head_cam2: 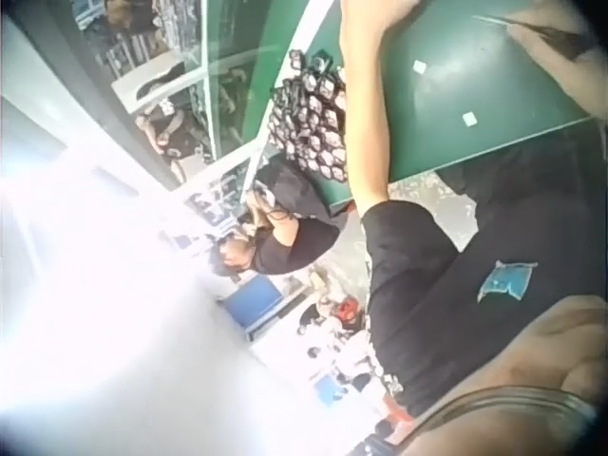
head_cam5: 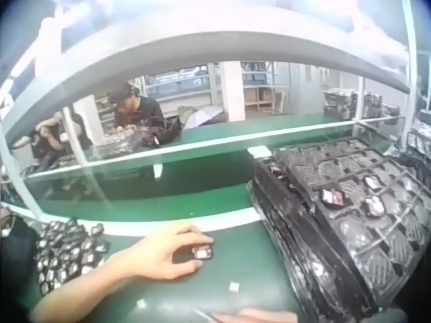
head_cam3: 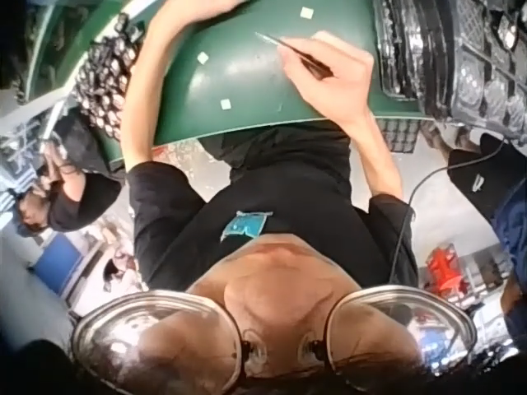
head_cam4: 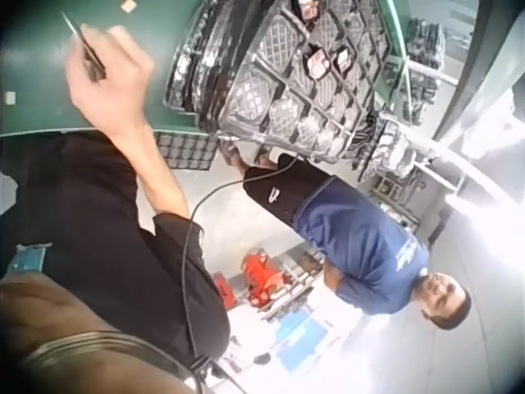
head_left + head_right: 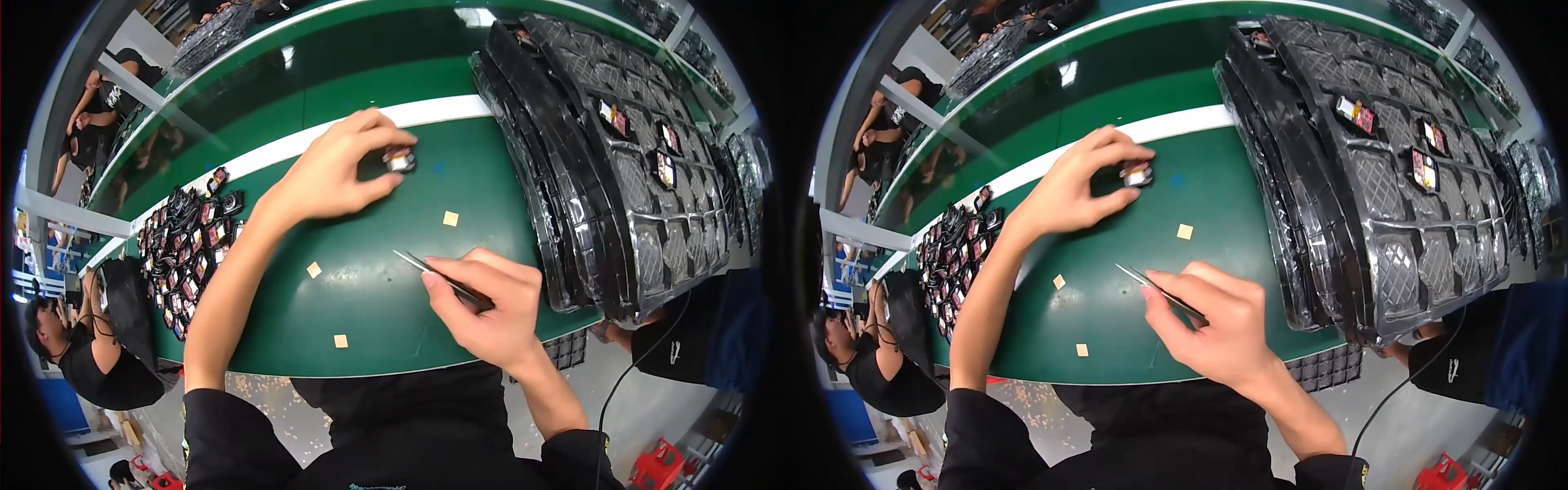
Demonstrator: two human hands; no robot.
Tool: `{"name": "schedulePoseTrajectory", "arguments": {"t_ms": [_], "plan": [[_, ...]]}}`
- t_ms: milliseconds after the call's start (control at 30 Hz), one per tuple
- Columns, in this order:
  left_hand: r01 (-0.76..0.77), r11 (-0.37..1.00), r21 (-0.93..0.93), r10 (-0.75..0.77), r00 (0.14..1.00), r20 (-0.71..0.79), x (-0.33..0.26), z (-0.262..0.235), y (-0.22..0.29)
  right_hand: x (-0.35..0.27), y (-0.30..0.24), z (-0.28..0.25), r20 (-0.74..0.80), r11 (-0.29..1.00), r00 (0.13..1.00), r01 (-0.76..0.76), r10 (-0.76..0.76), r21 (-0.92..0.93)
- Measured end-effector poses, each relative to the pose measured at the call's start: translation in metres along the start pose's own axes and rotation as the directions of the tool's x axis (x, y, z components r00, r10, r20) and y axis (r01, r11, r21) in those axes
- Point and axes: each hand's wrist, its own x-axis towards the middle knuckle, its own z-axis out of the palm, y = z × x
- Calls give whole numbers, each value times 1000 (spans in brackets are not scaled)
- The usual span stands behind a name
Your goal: Assembling small electronic components of a smartwatch using tweezers.
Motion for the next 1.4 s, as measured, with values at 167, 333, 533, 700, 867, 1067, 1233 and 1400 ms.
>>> {"name": "schedulePoseTrajectory", "arguments": {"t_ms": [167, 333, 533, 700, 867, 1067, 1233, 1400], "plan": [[-16, 992, -127, 33, 990, 134, -66, -11, 28, 1, 1, -2, -9, 1000, 1000, -18, 19, 18], [90, 995, -51, -90, 996, 4, -94, -6, 51, 3, -1, -2, 60, 998, 997, -51, 53, -35], [106, 988, 115, -98, 993, -68, -103, 0, 44, 3, 2, 1, 64, 993, 997, -47, 54, -104], [21, 1000, -14, -21, 1000, -23, -107, -2, 29, 3, 4, 4, 76, 996, 995, -65, 69, -53], [37, 988, -149, -29, 998, 59, -108, 8, 45, 4, 5, 1, 167, 996, 982, -91, 92, -15], [14, 990, -139, -3, 997, 77, -108, 11, 38, 6, 4, 6, 230, 991, 966, -98, 118, -95], [10, 992, -125, 1, 996, 86, -105, 10, 39, 8, 5, 8, 246, 988, 962, -89, 118, -126], [1, 990, -139, 10, 997, 80, -105, 12, 37, 6, 7, 9, 232, 990, 967, -77, 103, -118]]}}
